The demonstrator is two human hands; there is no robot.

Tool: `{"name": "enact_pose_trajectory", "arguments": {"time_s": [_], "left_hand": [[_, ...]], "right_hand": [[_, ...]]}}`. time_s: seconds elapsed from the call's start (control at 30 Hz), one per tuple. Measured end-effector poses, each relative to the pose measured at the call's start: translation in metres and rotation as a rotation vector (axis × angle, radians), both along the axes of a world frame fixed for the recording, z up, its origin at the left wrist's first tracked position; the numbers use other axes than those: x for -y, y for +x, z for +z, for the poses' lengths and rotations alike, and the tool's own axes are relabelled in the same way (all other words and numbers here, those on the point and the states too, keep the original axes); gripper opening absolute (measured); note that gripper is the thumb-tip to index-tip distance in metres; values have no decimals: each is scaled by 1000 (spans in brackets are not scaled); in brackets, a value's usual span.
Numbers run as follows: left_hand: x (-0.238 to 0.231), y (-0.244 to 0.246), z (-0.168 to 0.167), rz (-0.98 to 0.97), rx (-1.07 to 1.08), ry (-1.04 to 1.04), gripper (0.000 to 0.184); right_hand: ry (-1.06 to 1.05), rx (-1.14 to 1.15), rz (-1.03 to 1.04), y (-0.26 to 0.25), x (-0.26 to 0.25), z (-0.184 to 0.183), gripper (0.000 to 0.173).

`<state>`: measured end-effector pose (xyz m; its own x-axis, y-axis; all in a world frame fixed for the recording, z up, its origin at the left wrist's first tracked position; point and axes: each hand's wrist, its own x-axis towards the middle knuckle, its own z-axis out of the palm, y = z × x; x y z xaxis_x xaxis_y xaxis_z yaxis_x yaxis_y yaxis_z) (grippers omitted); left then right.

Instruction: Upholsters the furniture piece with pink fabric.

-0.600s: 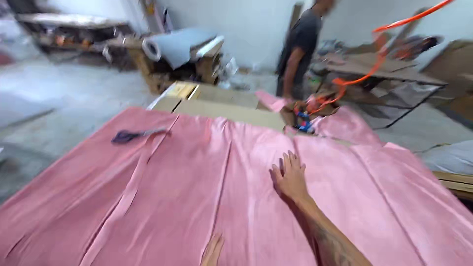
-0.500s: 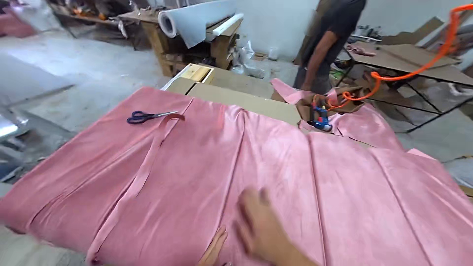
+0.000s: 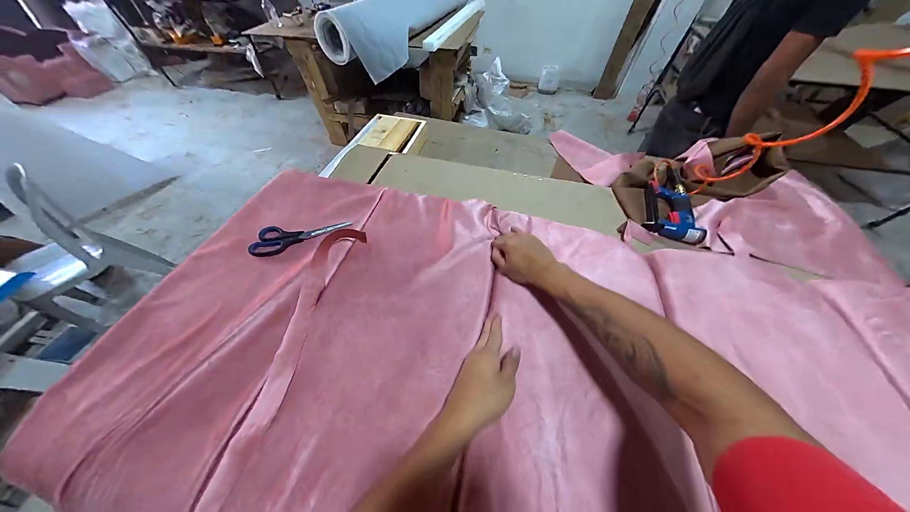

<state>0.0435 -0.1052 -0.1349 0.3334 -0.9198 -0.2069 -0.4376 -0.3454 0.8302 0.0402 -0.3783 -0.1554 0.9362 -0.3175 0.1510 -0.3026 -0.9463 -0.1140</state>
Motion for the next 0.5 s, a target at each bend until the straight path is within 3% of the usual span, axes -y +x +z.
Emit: {"name": "enact_pose_trajectory", "arguments": {"time_s": [0.17, 0.23, 0.37, 0.4, 0.5], "left_hand": [[116, 38, -4, -38, 79, -44, 63], [154, 52, -3, -25, 80, -71, 60], [195, 65, -22, 22, 58, -222, 60], [198, 64, -27, 39, 47, -252, 61], [206, 64, -31, 17, 62, -233, 62]], "right_hand": [[238, 140, -347, 14, 58, 7, 41], [474, 165, -541, 9, 86, 10, 60], [818, -207, -572, 22, 138, 12, 76], [915, -300, -523, 29, 149, 14, 73], [1228, -306, -453, 46, 165, 13, 36]]}}
